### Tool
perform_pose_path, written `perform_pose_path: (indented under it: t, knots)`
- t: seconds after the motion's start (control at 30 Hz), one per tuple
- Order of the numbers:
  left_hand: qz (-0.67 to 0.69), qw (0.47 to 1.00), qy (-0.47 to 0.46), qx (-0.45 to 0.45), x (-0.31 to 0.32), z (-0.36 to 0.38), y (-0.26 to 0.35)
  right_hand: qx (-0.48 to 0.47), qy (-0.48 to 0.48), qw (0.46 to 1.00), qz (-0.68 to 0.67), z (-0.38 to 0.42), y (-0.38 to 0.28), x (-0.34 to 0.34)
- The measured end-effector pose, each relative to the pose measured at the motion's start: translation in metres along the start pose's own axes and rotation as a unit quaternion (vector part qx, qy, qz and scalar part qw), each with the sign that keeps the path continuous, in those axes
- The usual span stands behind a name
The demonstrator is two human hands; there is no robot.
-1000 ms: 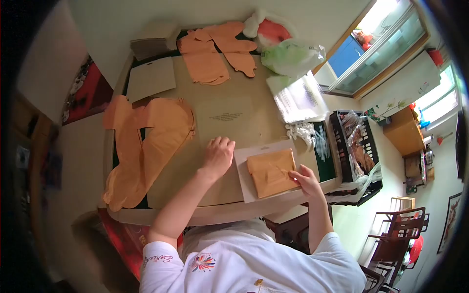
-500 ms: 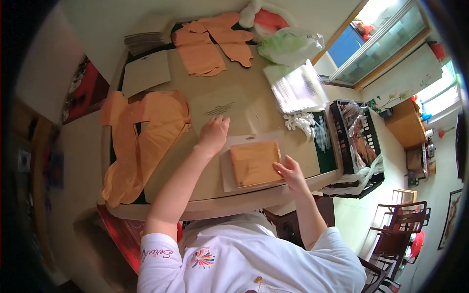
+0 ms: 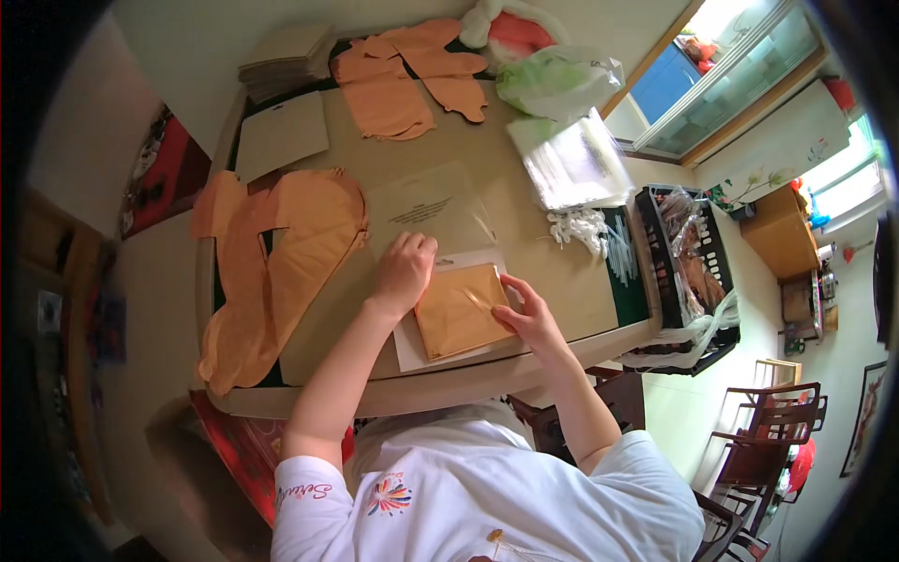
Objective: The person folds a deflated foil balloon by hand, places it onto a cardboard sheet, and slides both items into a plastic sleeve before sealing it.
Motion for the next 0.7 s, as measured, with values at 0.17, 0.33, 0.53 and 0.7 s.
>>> perform_pose_path:
  t: [0.17, 0.33, 0.53, 0.7]
  knots:
    - [0.022, 1.0, -0.013, 0.011, -0.003, 0.004, 0.008, -0.04, 0.019, 0.999, -0.024, 0.002, -0.007, -0.001]
    - [0.047, 0.999, 0.011, 0.023, -0.007, 0.01, 0.008, -0.06, 0.01, 0.998, -0.025, -0.014, -0.007, 0.001]
    - [0.049, 0.998, 0.033, -0.009, -0.016, 0.011, -0.003, -0.045, -0.033, 0.998, 0.029, -0.007, -0.016, 0.001]
    - [0.054, 0.999, -0.002, 0.008, -0.013, 0.011, 0.007, -0.044, -0.029, 0.998, 0.04, -0.008, -0.018, -0.004]
Point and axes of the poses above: each hand's wrist, its own z-axis away from the middle knuckle, its own x-axis out of the palm, y = z × x, the point moved 9 cm from there along -z, towards the middle knuckle, and after that the axes turned 1 degree about -y, right-handed, at the moved point
